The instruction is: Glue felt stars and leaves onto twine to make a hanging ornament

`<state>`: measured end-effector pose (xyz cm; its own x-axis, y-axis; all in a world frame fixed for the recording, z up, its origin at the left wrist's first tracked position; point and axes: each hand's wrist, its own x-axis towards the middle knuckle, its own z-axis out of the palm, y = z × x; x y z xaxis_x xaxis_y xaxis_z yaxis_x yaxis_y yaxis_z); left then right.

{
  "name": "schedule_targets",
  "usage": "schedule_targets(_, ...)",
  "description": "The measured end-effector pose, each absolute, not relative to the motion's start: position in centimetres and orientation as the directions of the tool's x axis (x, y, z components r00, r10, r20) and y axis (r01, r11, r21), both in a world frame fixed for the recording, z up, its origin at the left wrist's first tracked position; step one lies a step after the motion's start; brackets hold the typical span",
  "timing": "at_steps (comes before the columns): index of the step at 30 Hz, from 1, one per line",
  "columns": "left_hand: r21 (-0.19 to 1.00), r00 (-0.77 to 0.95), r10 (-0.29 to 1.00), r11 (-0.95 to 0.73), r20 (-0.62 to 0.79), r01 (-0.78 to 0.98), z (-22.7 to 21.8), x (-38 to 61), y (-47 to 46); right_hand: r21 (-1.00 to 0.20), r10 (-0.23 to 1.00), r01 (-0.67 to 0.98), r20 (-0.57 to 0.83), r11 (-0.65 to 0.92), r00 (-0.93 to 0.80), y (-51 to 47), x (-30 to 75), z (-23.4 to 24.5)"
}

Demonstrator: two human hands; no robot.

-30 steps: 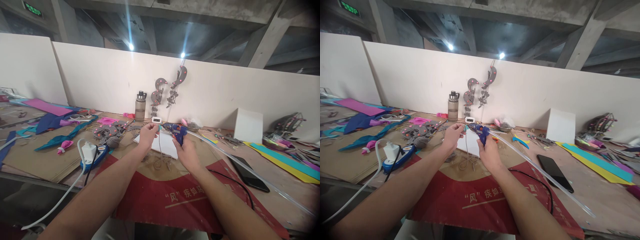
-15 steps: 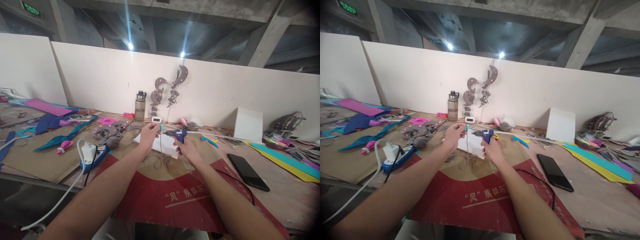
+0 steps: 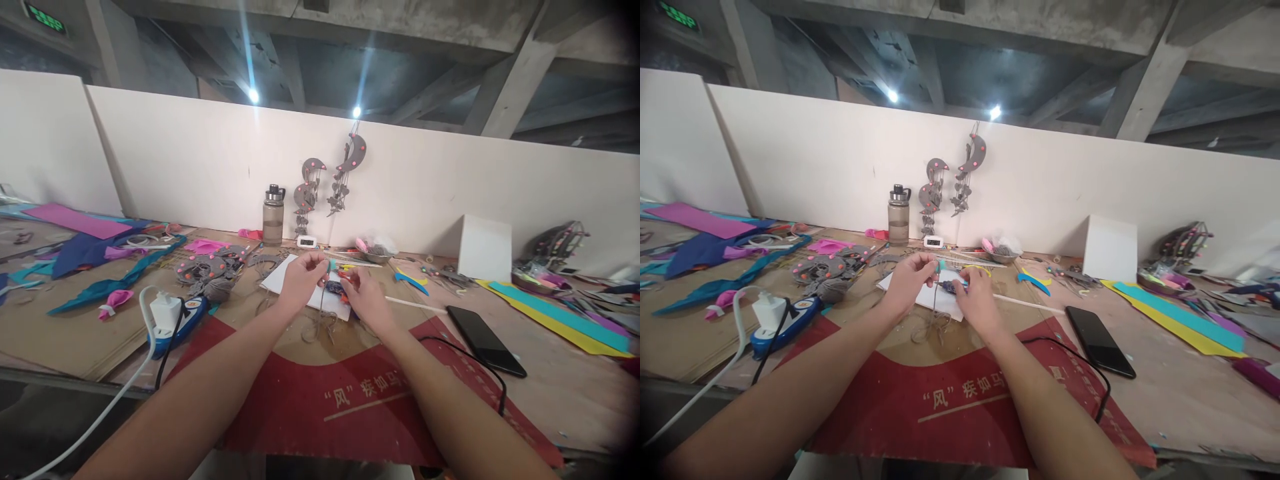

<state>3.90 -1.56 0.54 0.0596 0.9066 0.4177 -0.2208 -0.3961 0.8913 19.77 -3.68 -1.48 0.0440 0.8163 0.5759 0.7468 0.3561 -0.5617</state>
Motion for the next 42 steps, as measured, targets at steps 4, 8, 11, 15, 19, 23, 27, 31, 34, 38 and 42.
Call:
schedule_targets(4, 0.84, 0.008, 0.841, -0.542, 0.542, 0.023, 0.5, 4.0, -2.4, -0.916, 0.916, 0.009, 0.4, 0.4, 0.025, -5.0, 17.2, -0.3)
schedule_targets(8, 0.79, -0.017, 0.798, -0.593, 0.602, 0.155, 0.4, 4.2, -2.9, -0.91, 0.969, -0.365, 0.238, 0.198, -0.069, -6.0, 15.8, 0.3)
schedule_targets(11, 0.818, -0.029, 0.822, -0.56, 0.568, 0.131, 0.4, 4.2, -3.0, -0.903, 0.971, -0.365, 0.239, 0.226, 0.008, -6.2, 15.9, 0.4)
schedule_targets(15, 0.894, 0.01, 0.893, -0.449, 0.449, -0.004, 0.5, 4.2, -2.9, -0.904, 0.914, -0.155, 0.379, 0.399, 0.144, -5.6, 16.8, 0.0)
schedule_targets(19, 0.916, 0.091, 0.922, -0.356, 0.376, -0.185, 0.3, 4.6, -2.9, -0.883, 0.869, 0.047, 0.468, 0.467, 0.157, -5.1, 17.2, -0.5)
schedule_targets(23, 0.895, 0.145, 0.92, -0.303, 0.364, -0.327, 0.0, 5.0, -2.8, -0.883, 0.863, 0.111, 0.469, 0.456, 0.187, -5.1, 17.3, -0.7)
schedule_targets(27, 0.884, 0.25, 0.91, -0.208, 0.332, -0.418, 0.1, 5.1, -2.9, -0.889, 0.861, 0.159, 0.456, 0.43, 0.223, -5.3, 17.3, -0.5)
schedule_targets(31, 0.869, 0.319, 0.888, -0.156, 0.331, -0.47, 0.3, 5.0, -3.0, -0.883, 0.856, 0.213, 0.462, 0.419, 0.232, -5.3, 17.6, -0.2)
schedule_targets(34, 0.867, 0.324, 0.886, -0.152, 0.332, -0.475, 0.2, 5.1, -2.8, -0.863, 0.842, 0.273, 0.487, 0.425, 0.232, -5.3, 17.7, -0.2)
schedule_targets(38, 0.891, 0.262, 0.919, -0.165, 0.295, -0.424, -0.1, 5.2, -2.6, -0.826, 0.821, 0.362, 0.526, 0.431, 0.223, -5.4, 17.6, -0.2)
schedule_targets(42, 0.897, 0.192, 0.942, -0.179, 0.275, -0.405, 0.0, 5.2, -2.7, -0.799, 0.813, 0.421, 0.545, 0.43, 0.205, -5.7, 17.4, -0.3)
